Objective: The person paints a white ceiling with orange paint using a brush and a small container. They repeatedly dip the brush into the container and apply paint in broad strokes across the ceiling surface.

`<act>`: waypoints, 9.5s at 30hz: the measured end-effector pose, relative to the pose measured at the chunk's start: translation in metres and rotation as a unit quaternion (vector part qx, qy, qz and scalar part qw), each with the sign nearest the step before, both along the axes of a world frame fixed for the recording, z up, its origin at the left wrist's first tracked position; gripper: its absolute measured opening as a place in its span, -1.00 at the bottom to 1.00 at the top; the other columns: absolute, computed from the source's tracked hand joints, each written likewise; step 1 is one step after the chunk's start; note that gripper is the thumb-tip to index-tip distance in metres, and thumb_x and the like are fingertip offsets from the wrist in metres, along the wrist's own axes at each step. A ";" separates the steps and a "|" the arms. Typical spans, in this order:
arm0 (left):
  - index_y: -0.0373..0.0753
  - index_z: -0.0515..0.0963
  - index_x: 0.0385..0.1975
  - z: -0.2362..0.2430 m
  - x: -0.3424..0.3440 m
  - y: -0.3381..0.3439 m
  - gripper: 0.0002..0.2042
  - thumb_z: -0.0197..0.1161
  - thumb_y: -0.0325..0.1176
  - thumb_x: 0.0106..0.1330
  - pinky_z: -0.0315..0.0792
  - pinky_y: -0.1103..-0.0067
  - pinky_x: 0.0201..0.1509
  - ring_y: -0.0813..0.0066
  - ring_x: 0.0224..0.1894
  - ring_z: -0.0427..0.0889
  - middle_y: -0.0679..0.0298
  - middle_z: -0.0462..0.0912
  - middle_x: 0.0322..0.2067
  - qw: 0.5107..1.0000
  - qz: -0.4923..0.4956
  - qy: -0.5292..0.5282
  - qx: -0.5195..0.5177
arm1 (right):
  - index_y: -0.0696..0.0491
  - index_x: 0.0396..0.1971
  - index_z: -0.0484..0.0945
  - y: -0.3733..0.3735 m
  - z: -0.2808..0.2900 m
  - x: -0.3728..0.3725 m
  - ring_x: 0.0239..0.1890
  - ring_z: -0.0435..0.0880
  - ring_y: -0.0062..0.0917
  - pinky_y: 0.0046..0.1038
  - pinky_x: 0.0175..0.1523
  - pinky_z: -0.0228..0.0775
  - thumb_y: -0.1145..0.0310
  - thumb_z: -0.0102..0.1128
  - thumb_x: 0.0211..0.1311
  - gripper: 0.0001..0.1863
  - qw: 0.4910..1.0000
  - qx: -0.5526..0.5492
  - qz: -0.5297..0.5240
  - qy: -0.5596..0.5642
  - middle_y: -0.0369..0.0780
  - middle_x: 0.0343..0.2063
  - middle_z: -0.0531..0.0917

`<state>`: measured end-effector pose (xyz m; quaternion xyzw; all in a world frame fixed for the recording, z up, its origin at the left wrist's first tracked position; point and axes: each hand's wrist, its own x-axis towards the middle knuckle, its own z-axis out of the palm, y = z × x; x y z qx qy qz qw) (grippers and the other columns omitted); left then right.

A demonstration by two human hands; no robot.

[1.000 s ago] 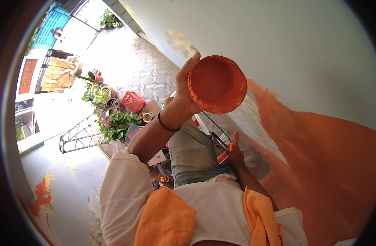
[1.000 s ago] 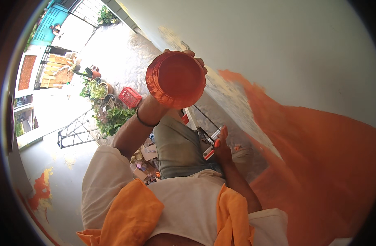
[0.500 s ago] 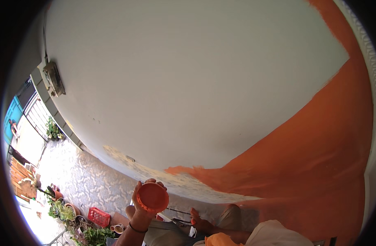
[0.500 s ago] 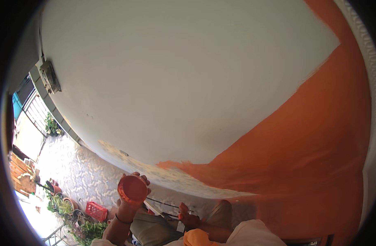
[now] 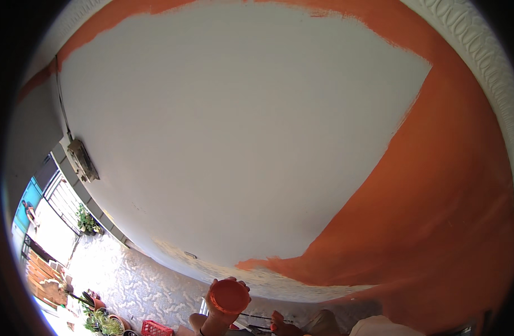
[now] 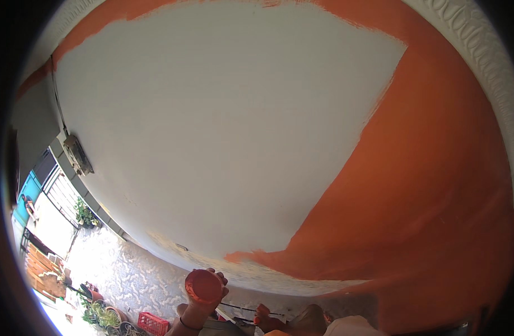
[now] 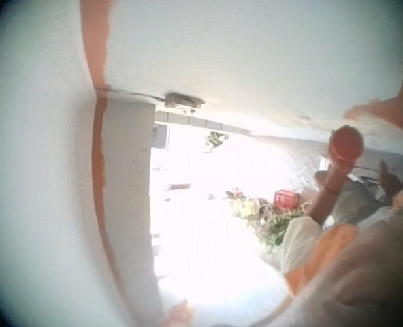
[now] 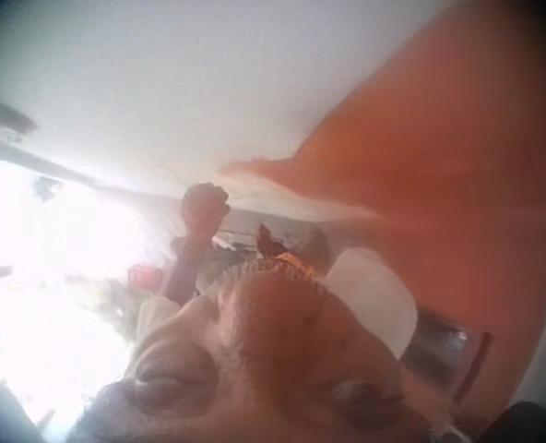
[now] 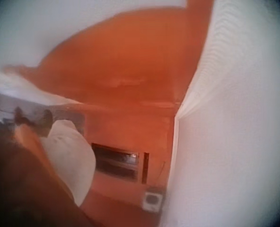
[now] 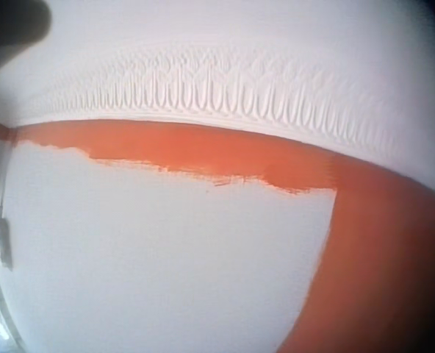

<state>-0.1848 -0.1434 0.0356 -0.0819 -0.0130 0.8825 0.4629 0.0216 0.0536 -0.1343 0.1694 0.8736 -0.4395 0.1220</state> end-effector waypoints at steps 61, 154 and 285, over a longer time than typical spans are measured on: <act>-0.30 0.51 0.27 0.095 0.054 0.061 -0.51 -0.02 -0.01 0.67 0.56 0.15 0.35 0.14 0.21 0.69 0.09 0.68 0.17 0.997 -0.005 0.044 -0.061 | 0.23 0.13 0.52 0.045 0.384 0.012 -0.17 0.71 -0.49 -0.50 -0.10 0.63 0.48 0.22 0.51 -0.71 0.812 0.193 -0.075 0.546 -0.17 -0.04 0.67; -0.34 0.58 0.16 0.083 0.067 0.045 -0.50 -0.02 0.02 0.65 0.59 0.24 0.34 0.20 0.13 0.75 0.05 0.75 0.06 0.991 0.023 0.064 -0.118 | 0.23 -0.01 0.60 0.053 0.399 -0.015 -0.02 0.81 -0.32 -0.40 -0.01 0.76 0.49 0.39 0.41 -0.75 0.850 -0.255 0.078 0.455 0.16 0.10 0.67; -0.22 0.53 0.24 0.073 0.029 -0.005 -0.49 0.06 0.08 0.59 0.47 0.18 0.42 0.19 0.27 0.62 0.13 0.66 0.20 0.975 0.065 0.138 -0.159 | 0.25 -0.34 0.66 0.038 0.706 -0.308 -0.43 0.78 -0.54 -0.48 -0.38 0.79 0.55 0.51 0.25 -0.85 0.504 -0.066 -0.079 0.857 -0.13 -0.36 0.78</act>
